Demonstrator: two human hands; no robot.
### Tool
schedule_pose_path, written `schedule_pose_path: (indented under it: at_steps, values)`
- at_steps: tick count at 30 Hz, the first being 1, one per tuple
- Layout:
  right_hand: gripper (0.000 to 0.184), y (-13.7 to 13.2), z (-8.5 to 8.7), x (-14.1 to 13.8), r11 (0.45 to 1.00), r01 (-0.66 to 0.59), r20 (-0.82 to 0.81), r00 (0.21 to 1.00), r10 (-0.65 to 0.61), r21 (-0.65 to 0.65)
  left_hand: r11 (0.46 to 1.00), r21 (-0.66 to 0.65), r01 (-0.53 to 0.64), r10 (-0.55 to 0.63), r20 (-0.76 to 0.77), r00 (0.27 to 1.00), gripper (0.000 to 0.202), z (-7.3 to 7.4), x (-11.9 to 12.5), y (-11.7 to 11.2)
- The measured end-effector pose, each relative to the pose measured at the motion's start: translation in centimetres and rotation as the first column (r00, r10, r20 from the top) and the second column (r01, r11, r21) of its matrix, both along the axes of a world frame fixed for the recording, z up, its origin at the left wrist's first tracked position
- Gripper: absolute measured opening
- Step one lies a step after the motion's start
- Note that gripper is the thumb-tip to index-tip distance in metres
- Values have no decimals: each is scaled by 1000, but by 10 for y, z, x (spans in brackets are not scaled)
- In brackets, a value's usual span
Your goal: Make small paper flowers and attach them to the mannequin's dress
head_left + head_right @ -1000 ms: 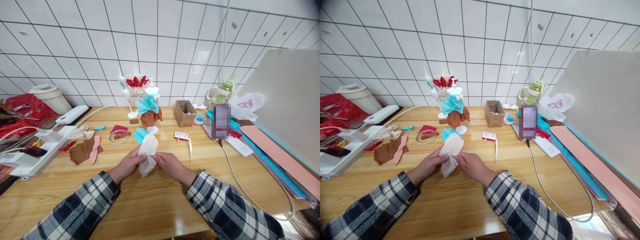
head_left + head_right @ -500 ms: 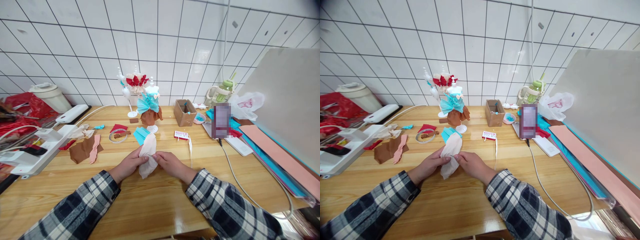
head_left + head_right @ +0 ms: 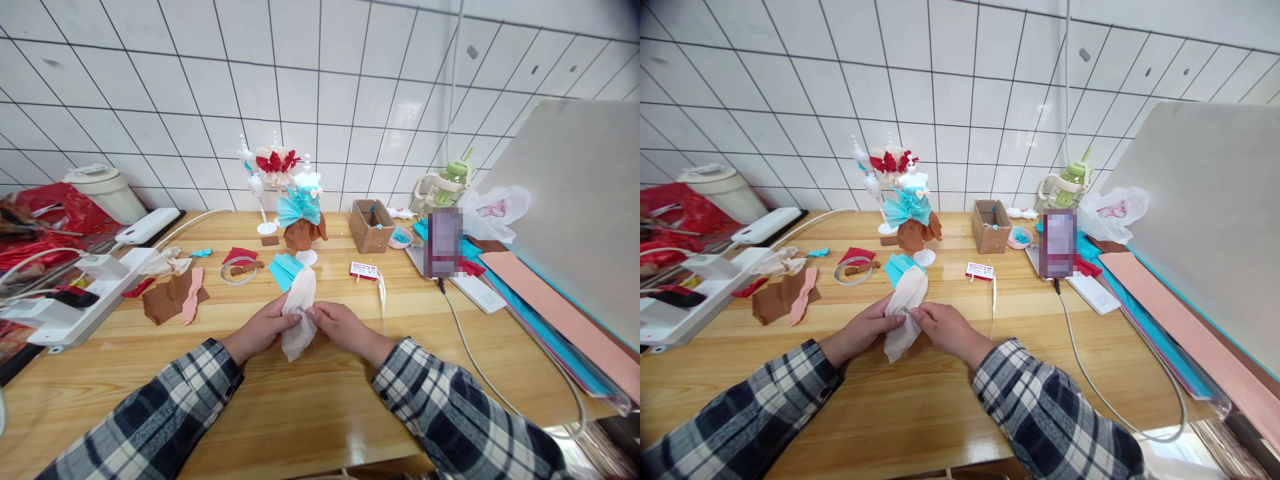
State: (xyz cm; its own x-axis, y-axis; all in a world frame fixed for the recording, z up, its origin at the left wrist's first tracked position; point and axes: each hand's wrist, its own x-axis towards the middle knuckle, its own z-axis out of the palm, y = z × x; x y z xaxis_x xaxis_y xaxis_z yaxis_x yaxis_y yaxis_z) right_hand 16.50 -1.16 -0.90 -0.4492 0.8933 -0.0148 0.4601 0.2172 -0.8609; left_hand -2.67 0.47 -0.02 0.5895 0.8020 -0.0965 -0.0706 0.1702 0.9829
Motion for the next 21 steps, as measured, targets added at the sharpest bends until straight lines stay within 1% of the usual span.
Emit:
schedule_pose_path:
  at_steps: [5, 12, 21]
  values:
    - [45, 1, -2, -1, 1000, 4, 0, 1000, -4, -3, 1000, 9, -9, 9, -15, 1000, 64, -3, 1, -1]
    - [43, 2, 0, -1, 1000, -22, 18, 1000, 22, -6, 998, 57, -15, 18, -42, 999, 67, -6, -1, 0]
    - [44, 1, -3, 0, 1000, -16, -19, 1000, 16, -1, 1000, 15, 2, -1, -38, 999, 73, -8, -3, 1]
